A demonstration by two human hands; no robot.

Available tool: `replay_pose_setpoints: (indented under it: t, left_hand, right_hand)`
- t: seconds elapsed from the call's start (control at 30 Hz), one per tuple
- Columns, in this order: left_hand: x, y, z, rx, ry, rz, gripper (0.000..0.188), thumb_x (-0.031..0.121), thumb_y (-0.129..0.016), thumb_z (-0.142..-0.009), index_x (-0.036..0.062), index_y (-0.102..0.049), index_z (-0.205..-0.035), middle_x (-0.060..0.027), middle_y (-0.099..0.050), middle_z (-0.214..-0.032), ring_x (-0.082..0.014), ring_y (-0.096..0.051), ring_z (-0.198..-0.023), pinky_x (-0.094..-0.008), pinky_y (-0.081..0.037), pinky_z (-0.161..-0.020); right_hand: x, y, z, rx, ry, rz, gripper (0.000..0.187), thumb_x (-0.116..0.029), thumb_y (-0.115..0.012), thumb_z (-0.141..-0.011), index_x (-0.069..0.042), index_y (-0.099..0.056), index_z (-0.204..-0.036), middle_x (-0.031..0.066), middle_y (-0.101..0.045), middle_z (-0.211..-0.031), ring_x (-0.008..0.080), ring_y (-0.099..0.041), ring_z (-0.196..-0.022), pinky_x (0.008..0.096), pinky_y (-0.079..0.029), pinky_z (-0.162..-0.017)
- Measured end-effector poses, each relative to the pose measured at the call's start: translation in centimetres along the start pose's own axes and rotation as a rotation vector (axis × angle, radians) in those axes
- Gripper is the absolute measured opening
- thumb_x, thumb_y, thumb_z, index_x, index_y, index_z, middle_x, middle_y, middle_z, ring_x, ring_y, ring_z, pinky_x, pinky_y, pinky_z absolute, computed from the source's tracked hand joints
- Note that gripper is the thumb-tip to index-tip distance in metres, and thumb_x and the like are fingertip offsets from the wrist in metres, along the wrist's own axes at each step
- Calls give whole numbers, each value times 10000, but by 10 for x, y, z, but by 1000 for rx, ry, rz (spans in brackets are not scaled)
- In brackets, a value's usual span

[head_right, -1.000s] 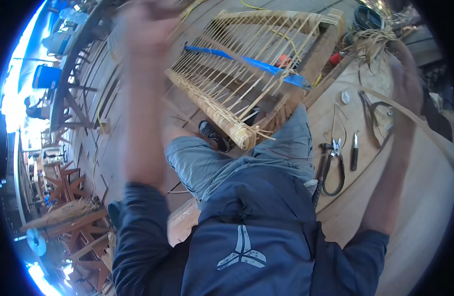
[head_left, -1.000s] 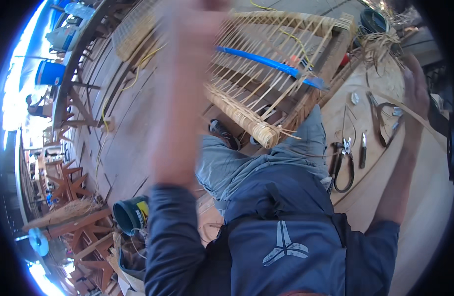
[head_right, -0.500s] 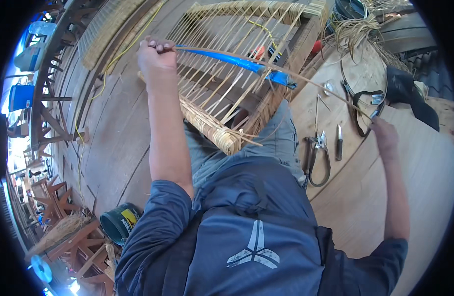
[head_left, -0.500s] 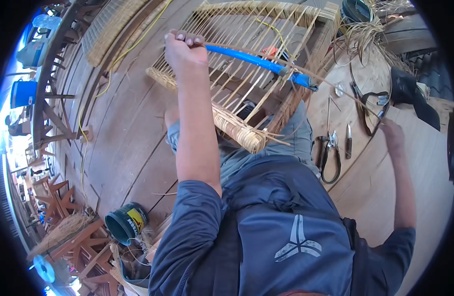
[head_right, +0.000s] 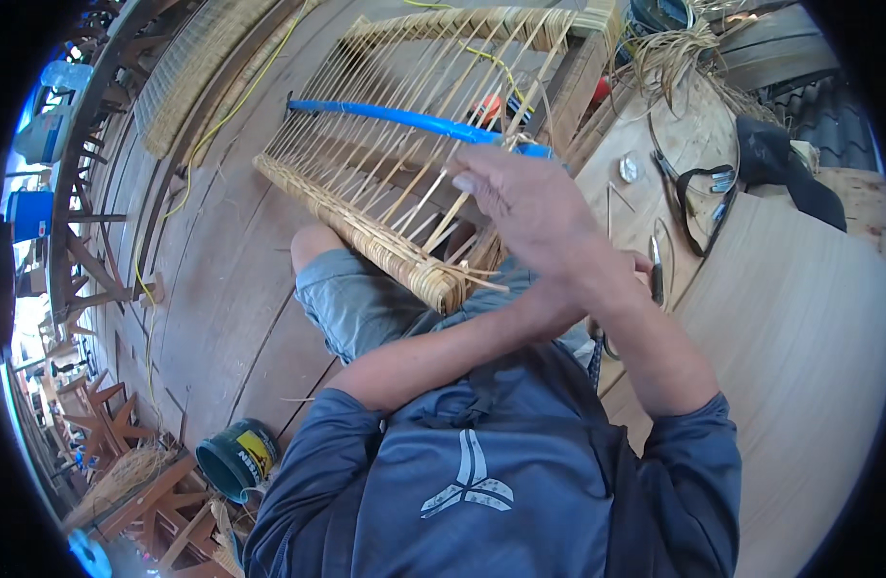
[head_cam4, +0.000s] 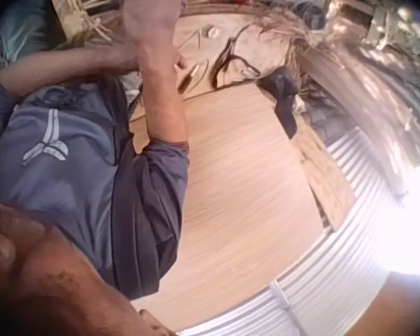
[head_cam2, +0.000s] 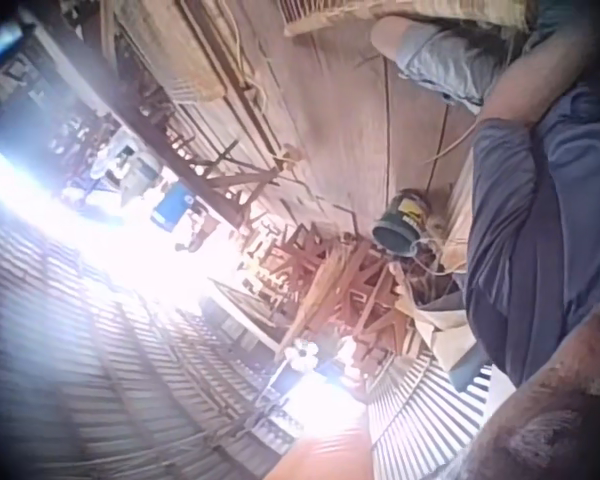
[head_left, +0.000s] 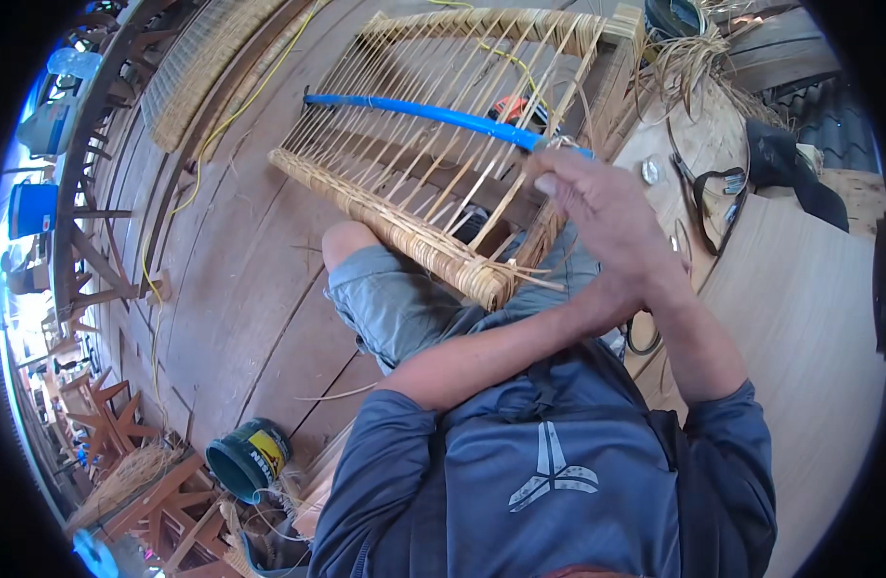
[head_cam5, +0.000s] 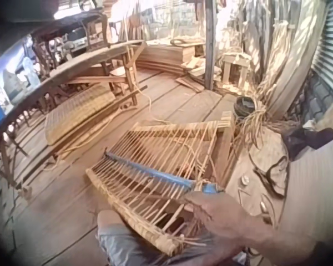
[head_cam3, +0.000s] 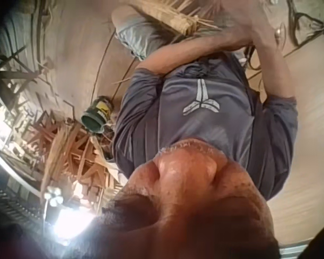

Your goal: Assembling and weaving a rattan furniture frame using various hand tools.

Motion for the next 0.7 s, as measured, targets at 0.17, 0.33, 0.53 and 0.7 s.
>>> replay_pose_setpoints:
  t: [0.17,0.33,0.53,0.7]
  left_hand:
    - [21,23,59,-283,220,-817,306,272,-438,-942,13,-590,-1001,-155,-630,-845,-332,-611,-789,-431,-470,-728]
    - [65,194,103,550,144,-1067,227,118,-503,-873,52,-602,-1067,-155,-582,-1109,-336,-526,-1083,-395,-422,-918]
    - [-1,210,63,319,39,-1404,247,282,-536,-877,97,-656,-988,-145,-431,-1325,-426,-327,-1264,-530,-289,-1008]
    - [7,232,50,232,69,-1077,250,294,-593,-832,70,-699,-796,-135,-536,-1216,-349,-460,-1154,-441,-381,-941]
  right_hand:
    - [52,18,21,-147,-331,297,277,-221,-445,-937,-2,-576,-1045,36,-471,-614,105,-458,-551,285,-402,-515]
    - [95,17,83,-145,-517,12,259,-176,-450,-928,-7,-616,-1032,-48,-413,-584,50,-387,-491,231,-341,-448]
    - [138,-21,70,-187,-598,-261,253,-164,-463,-938,3,-602,-1067,-66,-354,-553,37,-328,-455,206,-289,-421]
    - [141,-52,41,-216,-713,-429,273,-252,-494,-953,-18,-599,-1049,-84,-335,-555,19,-291,-448,198,-245,-410]
Point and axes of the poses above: each hand's wrist, its own z-axis away from the middle knuckle, its own y-axis out of the back of the hand, x = y × z, the point moved 8 cm from there along -z, towards the middle knuckle
